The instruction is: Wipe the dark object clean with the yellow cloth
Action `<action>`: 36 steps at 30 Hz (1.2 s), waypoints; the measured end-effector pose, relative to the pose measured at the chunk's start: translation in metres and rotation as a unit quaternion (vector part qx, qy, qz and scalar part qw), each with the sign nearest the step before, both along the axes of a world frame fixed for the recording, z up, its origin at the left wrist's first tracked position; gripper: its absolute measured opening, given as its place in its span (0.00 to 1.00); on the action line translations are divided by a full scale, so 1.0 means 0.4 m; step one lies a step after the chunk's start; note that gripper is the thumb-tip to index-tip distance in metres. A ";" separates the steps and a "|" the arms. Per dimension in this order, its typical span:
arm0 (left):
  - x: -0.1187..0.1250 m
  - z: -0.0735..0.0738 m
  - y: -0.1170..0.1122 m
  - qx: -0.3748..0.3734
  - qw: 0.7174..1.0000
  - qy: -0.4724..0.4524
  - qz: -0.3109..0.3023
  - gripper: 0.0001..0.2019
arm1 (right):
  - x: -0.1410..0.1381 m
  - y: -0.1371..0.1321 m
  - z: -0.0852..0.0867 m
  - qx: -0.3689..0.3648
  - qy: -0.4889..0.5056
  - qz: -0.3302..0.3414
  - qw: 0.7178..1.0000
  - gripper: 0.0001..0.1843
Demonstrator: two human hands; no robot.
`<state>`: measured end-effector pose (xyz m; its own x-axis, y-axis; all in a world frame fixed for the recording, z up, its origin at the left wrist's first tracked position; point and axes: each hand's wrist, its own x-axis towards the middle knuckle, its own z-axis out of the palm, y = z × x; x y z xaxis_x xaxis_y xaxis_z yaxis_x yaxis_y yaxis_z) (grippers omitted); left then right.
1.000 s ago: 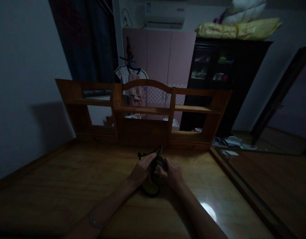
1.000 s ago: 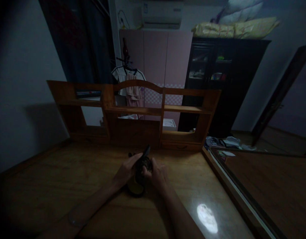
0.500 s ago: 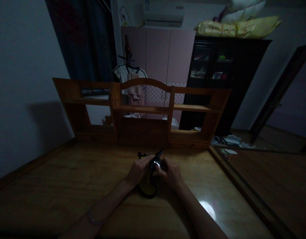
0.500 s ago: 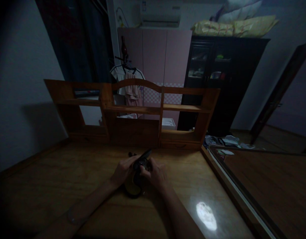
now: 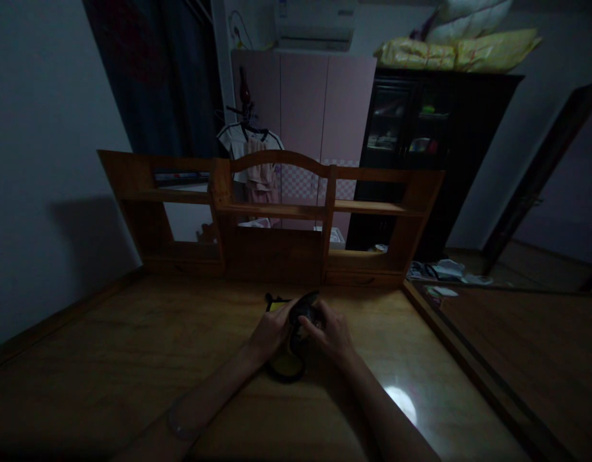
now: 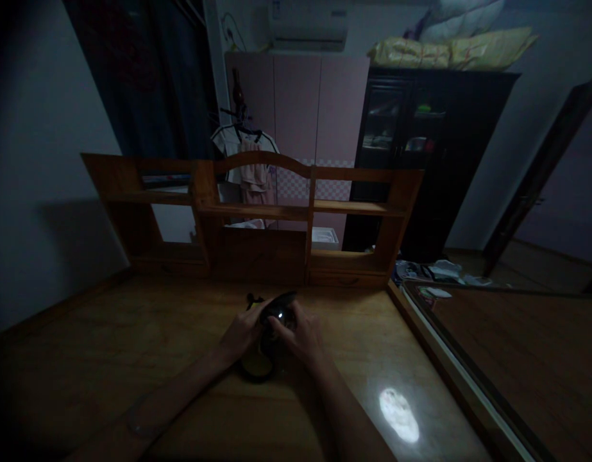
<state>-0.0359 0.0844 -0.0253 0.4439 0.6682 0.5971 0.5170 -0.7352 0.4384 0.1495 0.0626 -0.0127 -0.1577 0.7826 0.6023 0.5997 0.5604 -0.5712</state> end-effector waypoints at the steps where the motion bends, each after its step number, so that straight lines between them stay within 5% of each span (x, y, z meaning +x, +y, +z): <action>1: 0.000 -0.001 -0.001 -0.005 1.000 -0.003 -0.003 0.22 | 0.001 0.000 0.003 -0.006 0.007 0.008 1.000 0.16; 13: 0.005 -0.021 0.021 -0.051 0.994 -0.063 0.076 0.25 | -0.010 -0.018 0.021 -0.077 0.031 0.100 0.992 0.30; 24: 0.031 -0.003 0.014 -0.039 0.990 -0.115 0.078 0.35 | -0.028 0.006 -0.014 -0.056 -0.021 0.018 0.998 0.31; 36: 0.001 -0.001 0.017 -0.025 0.992 -0.112 0.048 0.20 | -0.029 0.006 -0.013 -0.045 -0.071 -0.007 0.996 0.37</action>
